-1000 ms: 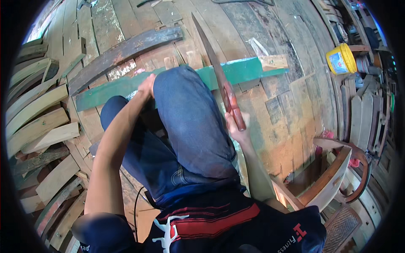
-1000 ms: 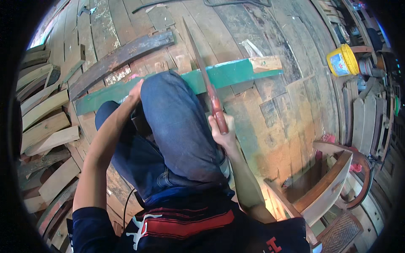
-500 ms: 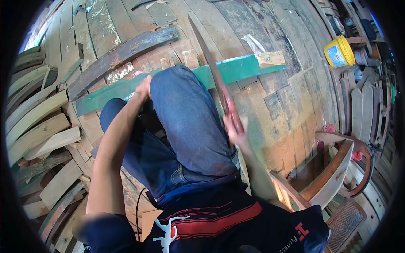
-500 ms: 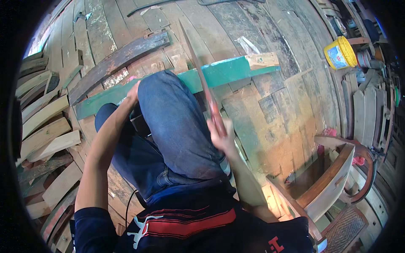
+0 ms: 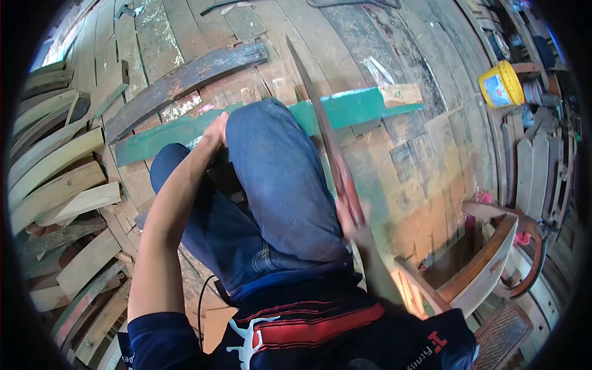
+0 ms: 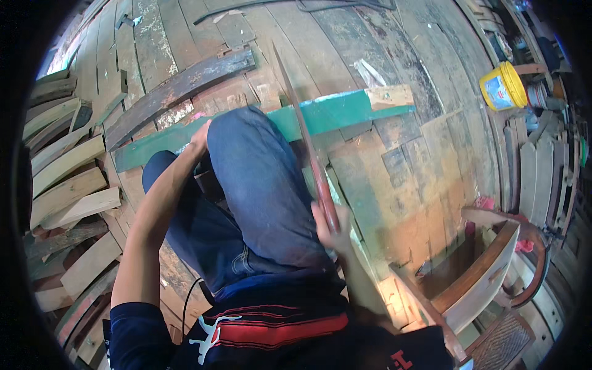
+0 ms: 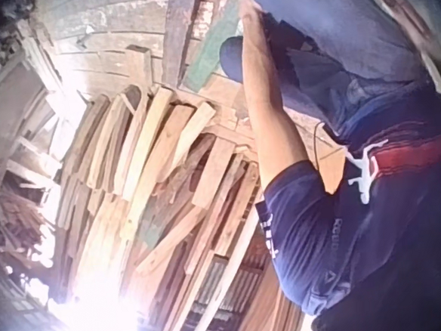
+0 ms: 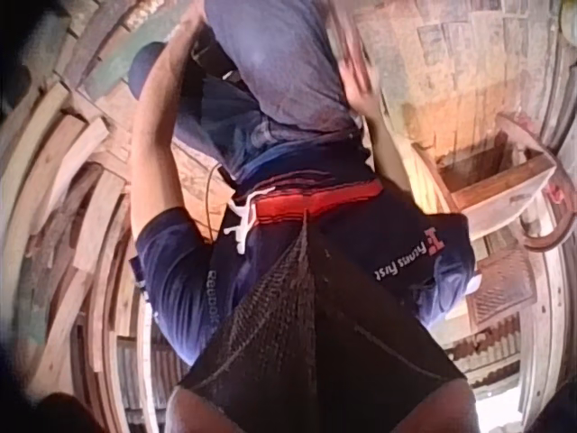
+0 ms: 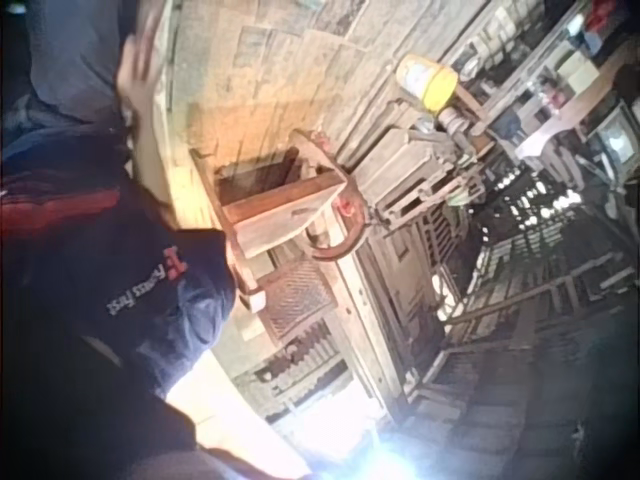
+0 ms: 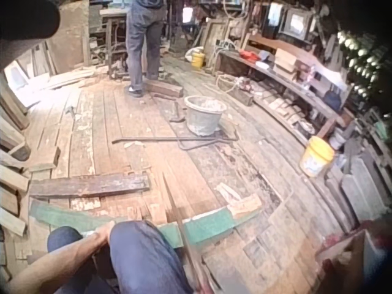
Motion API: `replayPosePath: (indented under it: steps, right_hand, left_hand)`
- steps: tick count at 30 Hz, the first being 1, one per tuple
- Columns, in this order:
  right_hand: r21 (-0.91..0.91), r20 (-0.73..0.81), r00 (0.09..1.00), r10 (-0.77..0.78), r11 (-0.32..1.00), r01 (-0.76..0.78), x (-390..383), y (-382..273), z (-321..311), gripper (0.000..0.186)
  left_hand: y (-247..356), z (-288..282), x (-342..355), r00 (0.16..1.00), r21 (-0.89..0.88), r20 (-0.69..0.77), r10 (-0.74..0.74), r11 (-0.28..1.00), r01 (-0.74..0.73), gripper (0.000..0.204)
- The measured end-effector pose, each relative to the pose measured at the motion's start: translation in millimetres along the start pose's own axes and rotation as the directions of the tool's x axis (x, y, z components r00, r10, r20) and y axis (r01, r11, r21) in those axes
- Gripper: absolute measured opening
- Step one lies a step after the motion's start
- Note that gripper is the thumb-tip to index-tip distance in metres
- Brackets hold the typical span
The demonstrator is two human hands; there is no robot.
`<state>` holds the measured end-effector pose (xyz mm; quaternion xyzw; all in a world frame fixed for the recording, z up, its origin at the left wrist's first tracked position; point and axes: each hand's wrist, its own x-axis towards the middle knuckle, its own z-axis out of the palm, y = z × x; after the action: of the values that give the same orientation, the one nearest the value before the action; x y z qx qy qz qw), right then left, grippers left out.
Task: Use a handsaw to cut through a piece of lumber.
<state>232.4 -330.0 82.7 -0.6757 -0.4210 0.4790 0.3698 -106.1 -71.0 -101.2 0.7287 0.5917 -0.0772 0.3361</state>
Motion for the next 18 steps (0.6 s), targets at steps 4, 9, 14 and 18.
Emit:
replayPosePath:
  steps: [4, 9, 14, 18]
  right_hand:
    - [-0.060, -0.055, 0.997, -0.047, 0.997, 0.044, -62, 43, -37, 0.021]
    - [0.042, -0.122, 0.979, -0.161, 0.985, 0.167, 73, 39, 9, 0.019]
    - [0.003, -0.053, 0.987, -0.151, 0.988, 0.151, 0, 11, 5, 0.007]
    - [-0.121, -0.032, 0.979, -0.200, 0.973, 0.195, -52, 10, -26, 0.051]
  left_hand:
    - [66, -38, -15, 0.976, -0.006, 0.146, -0.160, 0.987, 0.163, 0.040]
    - [42, -19, 8, 0.985, -0.037, 0.144, -0.096, 0.994, 0.102, 0.042]
    - [28, -14, -5, 0.998, -0.042, 0.042, -0.044, 0.998, 0.046, 0.041]
    - [54, -32, -18, 0.990, 0.036, 0.108, -0.094, 0.995, 0.090, 0.043]
